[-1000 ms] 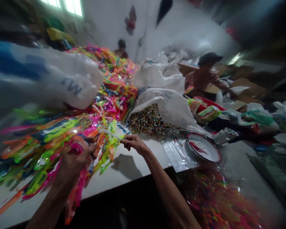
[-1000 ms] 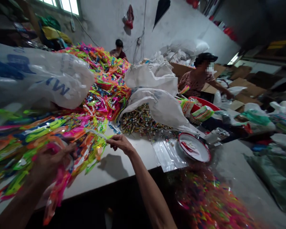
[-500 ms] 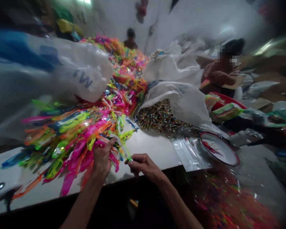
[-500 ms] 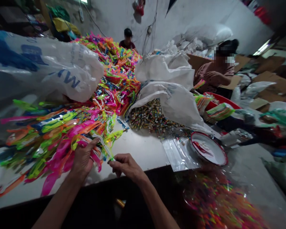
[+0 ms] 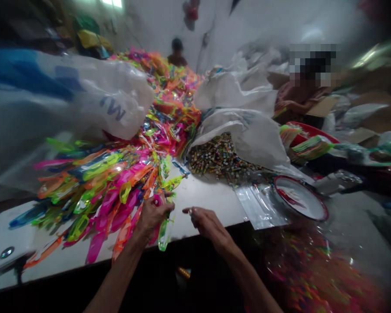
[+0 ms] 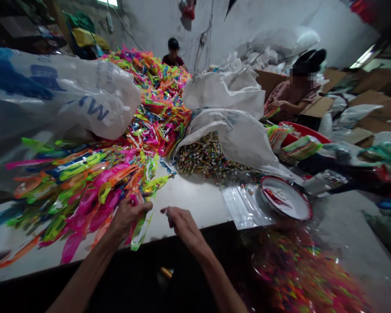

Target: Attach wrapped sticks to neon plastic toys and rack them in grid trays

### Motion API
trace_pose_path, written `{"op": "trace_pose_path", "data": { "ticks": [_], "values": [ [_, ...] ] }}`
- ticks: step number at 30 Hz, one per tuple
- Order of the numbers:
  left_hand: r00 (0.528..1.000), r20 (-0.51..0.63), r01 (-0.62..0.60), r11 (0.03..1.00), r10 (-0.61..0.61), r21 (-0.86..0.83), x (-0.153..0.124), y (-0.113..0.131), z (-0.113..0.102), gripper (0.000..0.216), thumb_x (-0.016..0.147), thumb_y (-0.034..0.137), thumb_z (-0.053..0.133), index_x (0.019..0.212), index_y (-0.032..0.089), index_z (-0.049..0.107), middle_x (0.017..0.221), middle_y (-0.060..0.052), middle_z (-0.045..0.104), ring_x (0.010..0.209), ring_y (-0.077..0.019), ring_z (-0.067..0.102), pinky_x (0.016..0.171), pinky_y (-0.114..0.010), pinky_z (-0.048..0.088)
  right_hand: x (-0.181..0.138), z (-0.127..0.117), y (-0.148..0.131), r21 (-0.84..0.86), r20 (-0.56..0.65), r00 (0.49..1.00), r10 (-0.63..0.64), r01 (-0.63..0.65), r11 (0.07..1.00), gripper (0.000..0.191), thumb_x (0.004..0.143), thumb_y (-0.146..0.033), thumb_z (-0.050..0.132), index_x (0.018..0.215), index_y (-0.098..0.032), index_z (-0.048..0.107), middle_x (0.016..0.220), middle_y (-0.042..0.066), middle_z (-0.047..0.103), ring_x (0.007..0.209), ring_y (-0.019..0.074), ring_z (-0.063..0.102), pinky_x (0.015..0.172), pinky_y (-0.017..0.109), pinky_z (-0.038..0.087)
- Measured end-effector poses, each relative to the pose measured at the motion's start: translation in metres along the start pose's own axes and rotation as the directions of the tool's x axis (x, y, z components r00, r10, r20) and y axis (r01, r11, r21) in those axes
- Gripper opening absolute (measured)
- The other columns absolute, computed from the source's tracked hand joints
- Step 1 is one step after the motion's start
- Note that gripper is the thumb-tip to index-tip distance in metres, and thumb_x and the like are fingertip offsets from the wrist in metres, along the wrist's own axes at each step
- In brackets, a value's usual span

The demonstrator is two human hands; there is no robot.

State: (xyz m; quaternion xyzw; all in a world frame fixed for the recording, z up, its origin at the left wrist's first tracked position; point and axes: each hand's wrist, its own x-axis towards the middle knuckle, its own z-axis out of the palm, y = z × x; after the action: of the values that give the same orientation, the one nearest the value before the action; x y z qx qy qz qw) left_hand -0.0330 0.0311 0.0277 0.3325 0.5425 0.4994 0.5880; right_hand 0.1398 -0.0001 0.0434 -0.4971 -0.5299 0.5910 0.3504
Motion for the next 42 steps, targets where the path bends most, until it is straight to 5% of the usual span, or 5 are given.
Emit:
{"op": "trace_pose_path", "data": {
  "ticks": [4, 10, 19, 37, 42],
  "values": [
    [0.963, 0.243, 0.106, 0.992, -0.119, 0.064, -0.016, 0.001, 0.0, 0.037, 0.056, 0.025, 0.073, 0.09, 0.012, 0.066, 0.065, -0.002, 0.065, 0.061, -0.0147, 0.059, 0.062, -0.026, 0.044, 0.022, -0.024, -0.013, 0.129, 0.098, 0.995, -0.013, 0.0, 0.992, 0.033, 0.076, -0.039, 0.064, 0.097, -0.013, 0.063, 0.066, -0.001, 0.057, 0.045, 0.0048, 0.04, 0.042, 0.019, 0.028],
    [0.922, 0.352, 0.08, 0.967, -0.164, 0.241, -0.024, 0.001, -0.009, 0.033, 0.058, 0.026, 0.072, 0.089, 0.015, 0.066, 0.06, 0.002, 0.06, 0.057, -0.0133, 0.053, 0.056, -0.025, 0.037, 0.033, -0.039, -0.006, 0.174, 0.303, 0.952, 0.049, -0.106, 0.979, 0.025, 0.069, -0.033, 0.071, 0.08, -0.011, 0.067, 0.066, 0.003, 0.066, 0.045, 0.007, 0.05, 0.047, 0.021, 0.037],
    [0.902, 0.397, 0.035, 0.945, -0.17, 0.326, -0.03, 0.01, -0.001, 0.021, 0.055, 0.017, 0.067, 0.044, 0.017, 0.048, 0.05, 0.006, 0.045, 0.05, -0.0091, 0.04, 0.055, -0.024, 0.034, 0.025, -0.048, 0.001, 0.127, 0.36, 0.933, 0.03, -0.081, 0.989, 0.027, 0.07, -0.034, 0.071, 0.083, -0.01, 0.072, 0.064, 0.005, 0.067, 0.047, 0.0071, 0.05, 0.05, 0.021, 0.039],
    [0.845, 0.479, 0.065, 0.935, -0.237, 0.348, -0.037, 0.01, 0.004, 0.009, 0.049, 0.019, 0.065, 0.056, 0.018, 0.06, 0.045, 0.005, 0.042, 0.044, -0.0097, 0.037, 0.047, -0.023, 0.03, 0.006, -0.046, -0.005, 0.049, 0.38, 0.922, 0.074, -0.1, 0.994, 0.025, 0.07, -0.035, 0.071, 0.079, -0.012, 0.069, 0.063, 0.001, 0.064, 0.049, 0.0074, 0.053, 0.049, 0.02, 0.041],
    [0.811, 0.546, -0.07, 0.89, -0.212, 0.45, -0.033, 0.001, 0.005, 0.008, 0.055, 0.022, 0.061, 0.056, 0.017, 0.055, 0.048, 0.005, 0.04, 0.048, -0.0101, 0.039, 0.047, -0.022, 0.028, 0.009, -0.052, 0.0, -0.152, 0.475, 0.867, 0.154, -0.091, 0.984, 0.03, 0.07, -0.039, 0.07, 0.08, -0.011, 0.07, 0.061, -0.001, 0.061, 0.052, 0.007, 0.05, 0.052, 0.019, 0.039]
  ]
}}
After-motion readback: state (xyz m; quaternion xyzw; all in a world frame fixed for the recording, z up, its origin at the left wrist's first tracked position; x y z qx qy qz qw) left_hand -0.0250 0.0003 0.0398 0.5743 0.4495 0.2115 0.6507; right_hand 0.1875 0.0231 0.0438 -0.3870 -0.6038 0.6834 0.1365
